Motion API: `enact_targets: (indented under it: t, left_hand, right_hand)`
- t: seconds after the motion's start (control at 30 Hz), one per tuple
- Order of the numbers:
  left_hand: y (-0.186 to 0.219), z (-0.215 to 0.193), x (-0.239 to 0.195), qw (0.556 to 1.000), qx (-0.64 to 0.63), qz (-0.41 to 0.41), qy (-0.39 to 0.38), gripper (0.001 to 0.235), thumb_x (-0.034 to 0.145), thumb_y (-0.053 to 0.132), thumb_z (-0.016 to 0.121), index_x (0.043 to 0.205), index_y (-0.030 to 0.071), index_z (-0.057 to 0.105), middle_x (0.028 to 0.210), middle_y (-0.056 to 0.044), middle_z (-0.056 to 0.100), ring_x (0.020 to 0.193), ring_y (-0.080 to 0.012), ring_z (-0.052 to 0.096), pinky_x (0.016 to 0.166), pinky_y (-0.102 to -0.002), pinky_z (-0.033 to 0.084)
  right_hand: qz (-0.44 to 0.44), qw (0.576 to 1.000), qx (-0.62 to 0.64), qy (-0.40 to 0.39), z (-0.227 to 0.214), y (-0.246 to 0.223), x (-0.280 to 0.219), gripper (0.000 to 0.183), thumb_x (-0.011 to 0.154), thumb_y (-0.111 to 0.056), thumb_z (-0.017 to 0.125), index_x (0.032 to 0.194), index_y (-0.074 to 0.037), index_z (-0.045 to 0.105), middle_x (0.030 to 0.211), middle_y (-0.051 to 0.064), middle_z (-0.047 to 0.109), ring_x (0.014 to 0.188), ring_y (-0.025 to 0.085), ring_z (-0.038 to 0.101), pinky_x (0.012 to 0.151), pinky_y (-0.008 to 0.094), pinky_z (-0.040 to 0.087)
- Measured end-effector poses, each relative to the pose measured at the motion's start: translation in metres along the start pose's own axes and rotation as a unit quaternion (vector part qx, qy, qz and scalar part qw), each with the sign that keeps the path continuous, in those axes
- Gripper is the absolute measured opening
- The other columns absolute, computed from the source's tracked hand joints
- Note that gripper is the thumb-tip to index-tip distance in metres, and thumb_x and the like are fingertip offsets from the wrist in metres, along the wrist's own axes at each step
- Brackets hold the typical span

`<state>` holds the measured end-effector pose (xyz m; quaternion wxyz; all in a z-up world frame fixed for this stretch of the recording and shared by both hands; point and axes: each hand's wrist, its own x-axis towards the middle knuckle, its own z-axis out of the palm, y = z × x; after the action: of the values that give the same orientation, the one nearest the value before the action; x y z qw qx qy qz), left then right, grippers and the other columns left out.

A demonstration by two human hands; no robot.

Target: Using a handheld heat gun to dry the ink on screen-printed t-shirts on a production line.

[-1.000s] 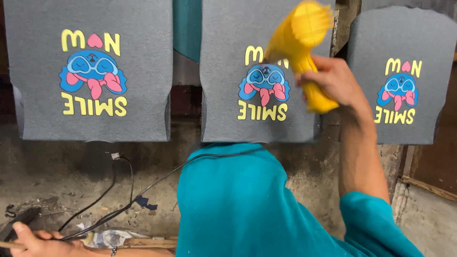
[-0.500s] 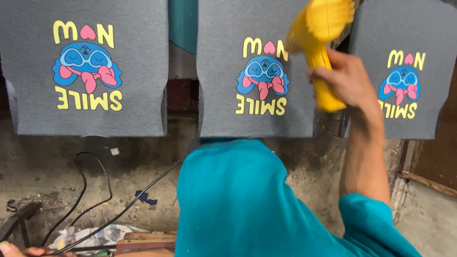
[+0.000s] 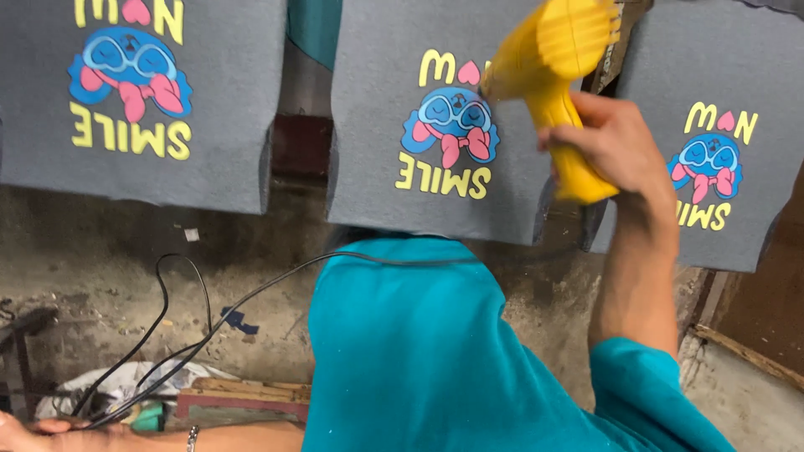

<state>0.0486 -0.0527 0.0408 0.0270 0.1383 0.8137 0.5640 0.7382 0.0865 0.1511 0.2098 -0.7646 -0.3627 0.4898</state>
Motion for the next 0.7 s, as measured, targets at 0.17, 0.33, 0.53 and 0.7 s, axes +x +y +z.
enact_targets:
  t: [0.17, 0.33, 0.53, 0.7]
  left_hand:
    - [-0.014, -0.033, -0.050, 0.999, 0.038, -0.009, 0.018, 0.046, 0.108, 0.041, 0.081, 0.089, 0.013, 0.050, 0.061, -0.001, 0.037, 0.044, -0.0126, 0.037, 0.039, -0.031, 0.028]
    - [-0.063, -0.075, -0.081, 0.993, 0.042, 0.080, -0.071, 0.049, 0.127, 0.026, 0.071, 0.092, 0.006, 0.044, 0.060, -0.008, 0.033, 0.044, -0.0176, 0.040, 0.042, -0.032, 0.035]
    - [-0.106, -0.103, -0.149, 0.998, -0.010, 0.054, -0.033, 0.046, 0.121, 0.012, 0.083, 0.087, 0.004, 0.052, 0.061, -0.013, 0.046, 0.044, -0.0186, 0.044, 0.041, -0.036, 0.036]
    - [-0.180, -0.096, -0.203, 0.990, 0.128, 0.048, -0.044, 0.038, 0.106, 0.011, 0.089, 0.076, 0.013, 0.064, 0.073, -0.002, 0.061, 0.066, -0.0155, 0.055, 0.065, -0.042, 0.053]
  right_hand:
    - [-0.059, 0.996, -0.064, 0.005, -0.031, 0.032, 0.011, 0.015, 0.090, -0.021, 0.069, 0.096, -0.009, 0.064, 0.081, 0.003, 0.062, 0.068, 0.014, 0.058, 0.061, 0.032, 0.049]
    - [-0.029, 0.992, -0.106, -0.068, -0.044, 0.026, 0.004, 0.017, 0.085, -0.016, 0.074, 0.100, -0.009, 0.071, 0.079, 0.002, 0.063, 0.073, 0.011, 0.056, 0.062, 0.029, 0.044]
    - [-0.162, 0.974, -0.145, -0.058, -0.054, 0.039, 0.029, 0.016, 0.094, -0.023, 0.068, 0.099, -0.009, 0.064, 0.085, 0.002, 0.068, 0.072, 0.013, 0.064, 0.066, 0.030, 0.050]
    - [-0.123, 0.968, -0.179, -0.123, -0.056, 0.029, 0.016, 0.021, 0.085, -0.021, 0.071, 0.103, -0.009, 0.070, 0.086, 0.004, 0.067, 0.078, 0.015, 0.063, 0.069, 0.034, 0.049]
